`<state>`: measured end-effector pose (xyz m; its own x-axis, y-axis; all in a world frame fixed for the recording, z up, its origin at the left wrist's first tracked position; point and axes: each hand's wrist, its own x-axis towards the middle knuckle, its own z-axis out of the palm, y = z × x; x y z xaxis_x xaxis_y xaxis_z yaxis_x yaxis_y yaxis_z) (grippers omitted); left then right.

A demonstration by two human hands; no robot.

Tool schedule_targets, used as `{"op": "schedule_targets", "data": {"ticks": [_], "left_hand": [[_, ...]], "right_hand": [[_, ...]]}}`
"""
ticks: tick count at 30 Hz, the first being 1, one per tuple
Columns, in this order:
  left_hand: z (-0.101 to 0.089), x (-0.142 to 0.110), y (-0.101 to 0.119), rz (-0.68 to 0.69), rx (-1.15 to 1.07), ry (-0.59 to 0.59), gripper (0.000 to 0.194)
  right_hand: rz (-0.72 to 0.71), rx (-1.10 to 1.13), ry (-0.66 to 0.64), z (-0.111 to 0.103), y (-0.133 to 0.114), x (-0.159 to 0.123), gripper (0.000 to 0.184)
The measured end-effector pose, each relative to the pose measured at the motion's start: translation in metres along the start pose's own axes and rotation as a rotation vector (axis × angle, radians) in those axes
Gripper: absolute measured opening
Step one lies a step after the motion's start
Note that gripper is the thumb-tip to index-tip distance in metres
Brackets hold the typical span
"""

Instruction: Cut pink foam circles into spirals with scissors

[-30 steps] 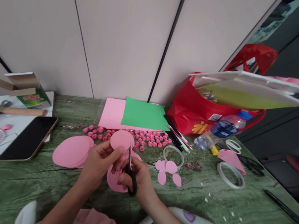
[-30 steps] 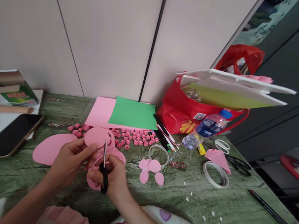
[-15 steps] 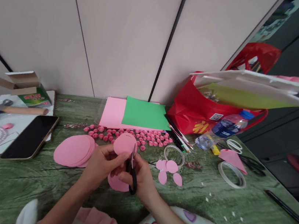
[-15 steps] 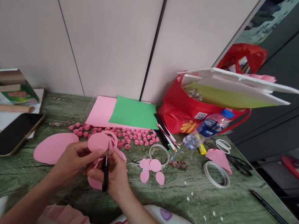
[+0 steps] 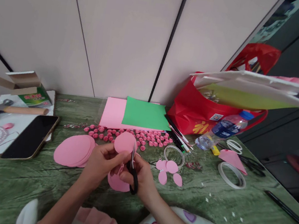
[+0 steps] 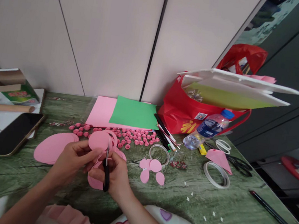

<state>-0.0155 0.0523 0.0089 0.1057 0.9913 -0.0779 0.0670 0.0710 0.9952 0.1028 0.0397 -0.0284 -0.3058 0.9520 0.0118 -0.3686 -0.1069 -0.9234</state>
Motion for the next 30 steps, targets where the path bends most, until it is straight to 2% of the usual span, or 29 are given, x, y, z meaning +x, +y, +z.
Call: {"op": "schedule_targets", "data": {"ticks": [7,14,23,30], "left_hand": [[-0.001,0.001,-0.001,0.020,-0.020,-0.001,0.013],[-0.003,0.001,-0.002,0.038,-0.034,0.017,0.010],[0.000,0.001,0.001,0.058,-0.110,0.043,0.020],[0.003,-0.002,0.001,0.085,-0.030,0.024,0.025]], "right_hand": [[-0.030,-0.024,0.034,-0.003,0.005,0.000,0.040],[0.037,-0.024,0.072,-0.004,0.004,0.000,0.039],[0.042,-0.024,0.066,-0.002,0.009,-0.002,0.031],[0.000,-0.005,0.052,0.000,0.014,-0.002,0.032]]}}
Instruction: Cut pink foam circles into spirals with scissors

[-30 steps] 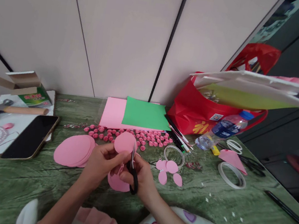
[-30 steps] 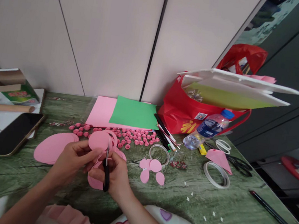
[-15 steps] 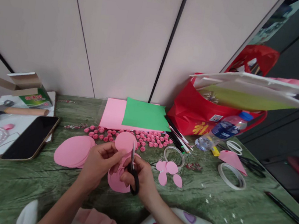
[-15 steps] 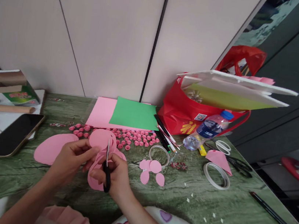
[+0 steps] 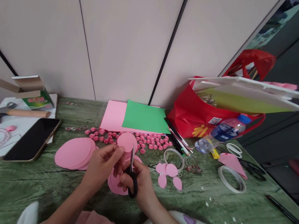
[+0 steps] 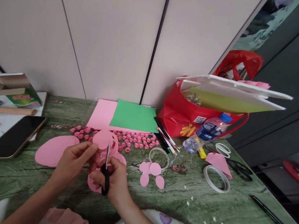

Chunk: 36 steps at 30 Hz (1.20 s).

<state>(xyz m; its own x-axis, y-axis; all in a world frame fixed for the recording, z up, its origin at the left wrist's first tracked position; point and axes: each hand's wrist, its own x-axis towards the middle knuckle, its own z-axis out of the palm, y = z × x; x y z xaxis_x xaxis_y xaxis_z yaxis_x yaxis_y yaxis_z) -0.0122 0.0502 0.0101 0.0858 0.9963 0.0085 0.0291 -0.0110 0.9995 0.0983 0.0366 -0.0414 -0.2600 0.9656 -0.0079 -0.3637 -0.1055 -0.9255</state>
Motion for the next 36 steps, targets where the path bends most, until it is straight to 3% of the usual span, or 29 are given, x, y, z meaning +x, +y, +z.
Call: {"op": "schedule_targets", "data": {"ticks": [6,12,19,36], "left_hand": [[-0.001,0.000,-0.002,0.052,0.122,0.021,0.030],[0.001,-0.001,0.000,0.005,0.215,0.060,0.027],[-0.004,0.000,0.001,0.008,0.293,-0.067,0.028],[-0.004,0.001,0.000,0.015,0.227,-0.038,0.021]], "right_hand": [[0.023,0.014,-0.006,0.001,-0.001,0.000,0.032],[0.065,0.032,-0.060,0.001,0.001,-0.001,0.035],[-0.019,0.033,-0.050,0.002,-0.010,0.001,0.041],[-0.026,-0.010,-0.035,-0.002,-0.010,0.001,0.040]]}}
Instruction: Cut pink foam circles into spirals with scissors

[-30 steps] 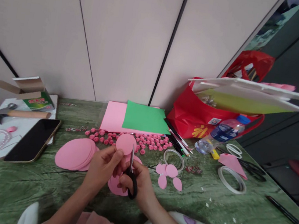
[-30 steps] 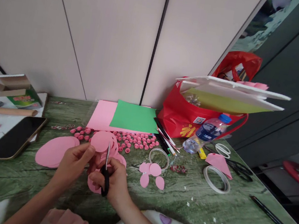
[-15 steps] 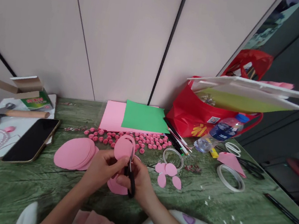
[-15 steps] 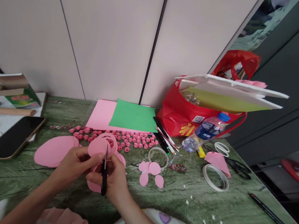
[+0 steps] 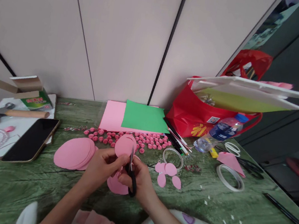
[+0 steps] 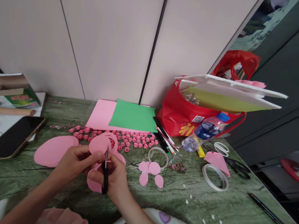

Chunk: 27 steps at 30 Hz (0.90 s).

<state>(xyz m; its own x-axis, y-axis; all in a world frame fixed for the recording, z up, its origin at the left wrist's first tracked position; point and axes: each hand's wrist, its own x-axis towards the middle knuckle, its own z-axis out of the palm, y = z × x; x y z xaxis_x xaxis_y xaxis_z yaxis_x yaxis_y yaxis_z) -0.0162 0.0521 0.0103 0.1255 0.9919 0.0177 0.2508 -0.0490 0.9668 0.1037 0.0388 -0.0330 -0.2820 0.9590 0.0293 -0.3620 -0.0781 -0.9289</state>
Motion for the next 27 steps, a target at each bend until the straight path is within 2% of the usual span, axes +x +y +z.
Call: {"op": "schedule_targets", "data": {"ticks": [10,17,22,27], "left_hand": [[-0.0008,-0.0008,0.0007,-0.046,-0.011,0.035,0.028],[-0.0017,-0.0014,0.0003,-0.029,-0.059,0.057,0.028],[-0.0016,-0.0001,-0.0022,0.018,-0.144,0.104,0.028],[0.0025,-0.0016,0.0028,0.036,-0.022,0.159,0.029]], "right_hand": [[0.020,-0.007,0.037,-0.0009,0.0020,0.0006,0.035],[0.084,-0.013,0.060,-0.0007,0.0047,0.0003,0.034],[0.099,0.023,0.031,0.0003,0.0070,-0.0022,0.032],[0.113,0.041,0.010,0.0030,0.0079,-0.0037,0.033]]}}
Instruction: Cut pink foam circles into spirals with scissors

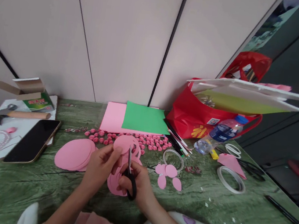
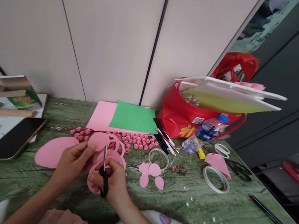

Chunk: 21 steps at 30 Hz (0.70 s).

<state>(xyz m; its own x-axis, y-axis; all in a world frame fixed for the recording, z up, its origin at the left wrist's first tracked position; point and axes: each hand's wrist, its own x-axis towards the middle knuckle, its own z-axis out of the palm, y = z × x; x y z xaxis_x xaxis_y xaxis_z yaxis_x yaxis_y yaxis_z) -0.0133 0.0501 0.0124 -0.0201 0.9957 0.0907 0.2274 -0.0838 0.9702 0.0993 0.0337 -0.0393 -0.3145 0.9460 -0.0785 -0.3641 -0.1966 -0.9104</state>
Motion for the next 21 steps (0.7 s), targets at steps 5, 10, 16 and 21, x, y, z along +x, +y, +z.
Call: {"op": "schedule_targets", "data": {"ticks": [5,10,16,21], "left_hand": [[0.0015,-0.0011,0.0025,-0.004,0.054,0.026,0.029],[-0.0001,0.0000,-0.0006,-0.052,-0.012,-0.066,0.029],[0.0003,0.0003,-0.0021,-0.038,-0.009,-0.137,0.031],[-0.0006,0.0005,-0.0044,-0.045,-0.017,-0.149,0.028]], "right_hand": [[0.005,0.012,-0.028,0.0028,-0.0020,0.0002,0.035],[-0.064,-0.005,-0.035,0.0012,-0.0050,0.0025,0.039],[-0.128,-0.009,-0.030,-0.0011,-0.0069,0.0042,0.044],[-0.124,0.004,-0.050,-0.0011,-0.0071,0.0028,0.041]]}}
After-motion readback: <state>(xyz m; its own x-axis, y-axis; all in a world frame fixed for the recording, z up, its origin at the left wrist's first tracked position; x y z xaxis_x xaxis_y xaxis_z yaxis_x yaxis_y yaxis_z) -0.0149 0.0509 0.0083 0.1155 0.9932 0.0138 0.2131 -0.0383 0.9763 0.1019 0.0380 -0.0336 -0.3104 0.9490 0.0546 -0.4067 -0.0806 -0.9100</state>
